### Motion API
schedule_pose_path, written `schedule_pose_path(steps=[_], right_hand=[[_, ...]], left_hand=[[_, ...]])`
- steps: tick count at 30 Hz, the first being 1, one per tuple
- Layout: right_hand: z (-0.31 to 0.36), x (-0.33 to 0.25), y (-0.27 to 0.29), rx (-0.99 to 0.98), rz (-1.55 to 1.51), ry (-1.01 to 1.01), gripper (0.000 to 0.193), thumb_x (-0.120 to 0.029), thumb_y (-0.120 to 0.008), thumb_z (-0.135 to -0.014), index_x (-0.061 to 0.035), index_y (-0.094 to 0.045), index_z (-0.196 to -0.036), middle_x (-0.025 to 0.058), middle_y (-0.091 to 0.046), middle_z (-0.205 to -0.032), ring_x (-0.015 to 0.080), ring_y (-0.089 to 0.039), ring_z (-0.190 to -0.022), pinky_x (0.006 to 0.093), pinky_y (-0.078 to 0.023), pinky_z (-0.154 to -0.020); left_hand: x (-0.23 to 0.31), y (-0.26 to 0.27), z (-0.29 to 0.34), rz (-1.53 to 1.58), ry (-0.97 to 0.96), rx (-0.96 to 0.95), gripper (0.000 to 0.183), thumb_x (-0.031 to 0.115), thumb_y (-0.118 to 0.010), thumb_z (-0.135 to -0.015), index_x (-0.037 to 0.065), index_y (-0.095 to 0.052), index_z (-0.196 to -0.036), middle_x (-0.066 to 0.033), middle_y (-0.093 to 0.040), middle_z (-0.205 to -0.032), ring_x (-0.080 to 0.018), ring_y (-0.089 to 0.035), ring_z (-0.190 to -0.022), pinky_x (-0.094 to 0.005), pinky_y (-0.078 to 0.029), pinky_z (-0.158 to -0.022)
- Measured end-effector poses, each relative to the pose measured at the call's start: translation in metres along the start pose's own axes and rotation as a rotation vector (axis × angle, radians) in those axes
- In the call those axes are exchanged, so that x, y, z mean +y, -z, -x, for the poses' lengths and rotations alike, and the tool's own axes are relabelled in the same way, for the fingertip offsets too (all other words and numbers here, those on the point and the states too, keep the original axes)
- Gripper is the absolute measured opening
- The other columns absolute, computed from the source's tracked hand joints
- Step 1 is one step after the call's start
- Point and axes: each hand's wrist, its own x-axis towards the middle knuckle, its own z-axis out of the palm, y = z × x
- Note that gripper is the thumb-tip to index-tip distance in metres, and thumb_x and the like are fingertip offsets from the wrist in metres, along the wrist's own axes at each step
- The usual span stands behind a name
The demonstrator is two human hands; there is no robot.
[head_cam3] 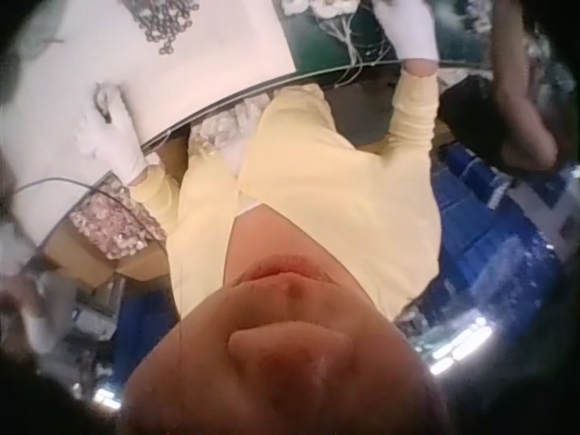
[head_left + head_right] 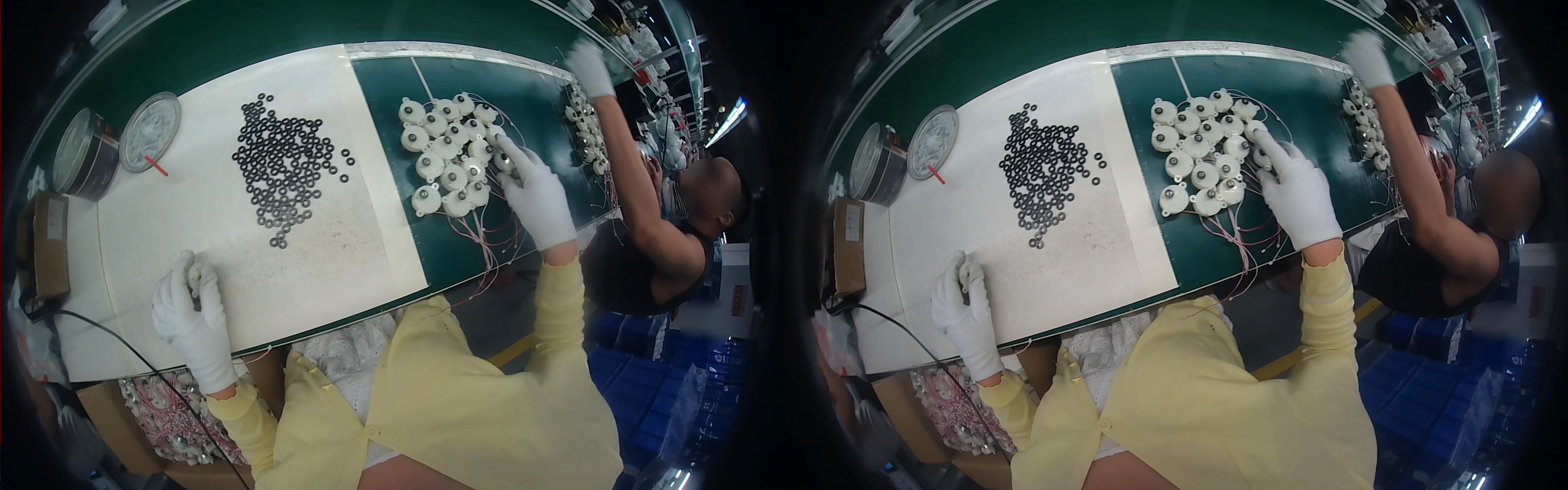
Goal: The person assembles small white circular electronic components by inserting black washers into their centers and securing them with a tool. They then use a red-handled brush to apply a substance from a container onto the assembled units, which are arranged on a green workbench.
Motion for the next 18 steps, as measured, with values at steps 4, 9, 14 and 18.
schedule_pose_path(steps=[4, 9, 14, 18], right_hand=[[0.010, -0.021, 0.025, 0.160, -0.217, -0.056, 0.047, -0.010, -0.066, -0.086, -0.0023, -0.056, -0.131, 0.0183, -0.065, -0.116, 0.0284, -0.069, -0.090, 0.0377, -0.055, -0.075], [0.046, -0.106, 0.010, 0.015, -1.257, 0.180, 0.063, -0.047, -0.059, -0.094, 0.0040, -0.055, -0.131, 0.0152, -0.065, -0.111, 0.0186, -0.064, -0.091, 0.0291, -0.049, -0.077], [0.062, -0.169, -0.012, -0.775, -1.818, -0.036, 0.072, -0.061, -0.054, -0.094, 0.0032, -0.056, -0.125, 0.0089, -0.061, -0.099, 0.0124, -0.056, -0.084, 0.0240, -0.042, -0.074], [0.056, -0.174, -0.025, -0.555, -1.773, -0.210, 0.067, -0.061, -0.046, -0.097, 0.0037, -0.058, -0.110, 0.0056, -0.054, -0.075, 0.0105, -0.044, -0.061, 0.0235, -0.032, -0.057]], left_hand=[[0.015, 0.017, 0.009, 0.178, 0.107, 0.002, 0.033, 0.010, -0.070, -0.085, 0.001, -0.065, -0.116, -0.0117, -0.067, -0.098, -0.0324, -0.062, -0.094, -0.0414, -0.049, -0.085], [0.081, 0.050, 0.006, 0.655, -0.278, -0.151, 0.042, 0.020, -0.074, -0.076, 0.010, -0.067, -0.116, -0.0041, -0.065, -0.101, -0.0292, -0.059, -0.106, -0.0424, -0.049, -0.087], [0.116, 0.035, -0.009, 0.535, -0.431, 0.024, 0.043, 0.029, -0.075, -0.071, 0.010, -0.068, -0.109, -0.0053, -0.064, -0.099, -0.0331, -0.061, -0.099, -0.0458, -0.050, -0.092], [0.081, 0.054, 0.013, 0.500, -0.191, 0.010, 0.039, 0.022, -0.074, -0.072, 0.010, -0.068, -0.108, -0.0070, -0.065, -0.102, -0.0347, -0.062, -0.099, -0.0450, -0.051, -0.088]])
